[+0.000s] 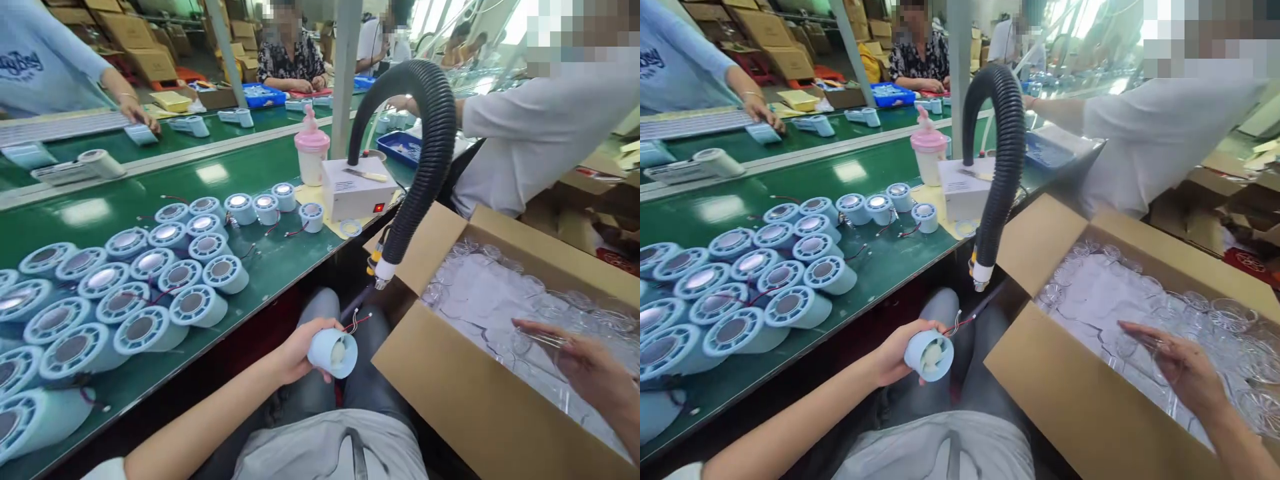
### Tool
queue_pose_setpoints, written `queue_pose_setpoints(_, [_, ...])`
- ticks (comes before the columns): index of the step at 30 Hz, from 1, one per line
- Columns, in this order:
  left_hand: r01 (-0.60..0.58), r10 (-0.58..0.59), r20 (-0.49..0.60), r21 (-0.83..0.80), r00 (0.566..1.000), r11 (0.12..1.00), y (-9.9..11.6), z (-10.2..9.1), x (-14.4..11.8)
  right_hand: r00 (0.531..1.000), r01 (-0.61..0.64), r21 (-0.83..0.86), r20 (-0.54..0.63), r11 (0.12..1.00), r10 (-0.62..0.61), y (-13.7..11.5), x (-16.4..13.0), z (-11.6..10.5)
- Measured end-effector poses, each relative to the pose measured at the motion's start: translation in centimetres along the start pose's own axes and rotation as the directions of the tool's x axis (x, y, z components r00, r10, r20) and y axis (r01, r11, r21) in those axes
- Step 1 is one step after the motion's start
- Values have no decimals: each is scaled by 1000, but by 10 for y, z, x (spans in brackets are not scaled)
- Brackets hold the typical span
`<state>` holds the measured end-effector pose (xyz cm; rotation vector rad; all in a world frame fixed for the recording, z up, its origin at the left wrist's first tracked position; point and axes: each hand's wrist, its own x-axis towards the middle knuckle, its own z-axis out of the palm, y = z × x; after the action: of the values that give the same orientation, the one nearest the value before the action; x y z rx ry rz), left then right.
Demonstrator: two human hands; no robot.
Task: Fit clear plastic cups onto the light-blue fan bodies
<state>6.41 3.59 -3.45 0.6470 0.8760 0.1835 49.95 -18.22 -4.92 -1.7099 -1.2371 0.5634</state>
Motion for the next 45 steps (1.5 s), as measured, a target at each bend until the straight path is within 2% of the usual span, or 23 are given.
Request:
queue_pose_setpoints(1, [34, -34, 13, -3, 999, 999, 0, -1, 1, 998, -36, 70, 50, 997, 33, -14, -3, 23])
queue_pose_setpoints(3, [77, -77, 39, -8, 996, 997, 1, -3, 0, 987, -150, 350, 112, 925, 117, -43, -6, 71])
queue_pose_setpoints(5, [89, -88, 62, -12, 994, 996, 3, -6, -3, 957, -170, 523, 289, 835, 14, -71, -5, 112])
queue_pose_setpoints(7, [91, -90, 80, -13, 993, 996, 5, -9, -8, 877, -222, 553, 474, 803, -84, -92, -1, 144])
queue_pose_setpoints(9, [86, -84, 86, -13, 993, 996, 5, -12, -13, 802, -252, 526, 583, 812, -129, -107, 2, 167])
queue_pose_setpoints(10, [81, -80, 84, -12, 993, 997, 5, -14, -15, 781, -253, 516, 608, 819, -142, -112, 4, 175])
queue_pose_setpoints(14, [47, -48, 49, 15, 998, 999, 2, -22, -21, 758, -205, 526, 619, 826, -206, -120, 9, 197])
queue_pose_setpoints(16, [20, -22, 37, 61, 999, 998, 0, -24, -25, 764, -94, 456, 603, 885, -230, -124, 11, 206])
queue_pose_setpoints(18, [-22, 17, 34, 136, 999, 990, 1, -25, -28, 794, 143, 248, 549, 958, -261, -129, 12, 216])
queue_pose_setpoints(19, [-50, 43, 38, 185, 998, 981, 1, -24, -30, 813, 278, 101, 505, 955, -290, -133, 13, 222])
queue_pose_setpoints(21, [-120, 108, 55, 301, 993, 946, 4, -22, -34, 831, 474, -176, 414, 863, -372, -142, 12, 235])
queue_pose_setpoints(23, [-208, 194, 76, 426, 978, 881, 6, -19, -38, 810, 573, -355, 382, 738, -445, -150, 12, 249])
queue_pose_setpoints(25, [-301, 298, 95, 536, 950, 788, 8, -15, -43, 778, 624, -433, 415, 650, -471, -157, 13, 260])
queue_pose_setpoints(27, [-366, 385, 108, 615, 916, 698, 8, -14, -49, 762, 641, -432, 457, 635, -458, -160, 13, 267])
queue_pose_setpoints(29, [-408, 453, 128, 690, 882, 599, 7, -15, -53, 781, 596, -362, 468, 717, -414, -162, 13, 268])
queue_pose_setpoints(31, [-443, 525, 165, 767, 835, 464, 5, -18, -56, 819, 473, -234, 473, 849, -325, -163, 12, 266])
queue_pose_setpoints(33, [-481, 590, 219, 812, 777, 332, 2, -22, -56, 838, 328, -93, 488, 940, -245, -166, 10, 262])
queue_pose_setpoints(37, [-562, 648, 310, 797, 696, 222, -6, -33, -47, 881, 166, 65, 438, 984, -178, -176, 8, 257])
queue_pose_setpoints(40, [-604, 671, 346, 773, 655, 191, -11, -39, -40, 906, 60, 131, 409, 989, -110, -180, 10, 258])
queue_pose_setpoints(42, [-634, 664, 369, 745, 651, 207, -13, -41, -38, 915, -27, 223, 397, 974, -66, -178, 12, 258])
queue_pose_setpoints(45, [-655, 591, 389, 675, 707, 340, -13, -37, -41, 920, -149, 352, 391, 924, -1, -172, 16, 257])
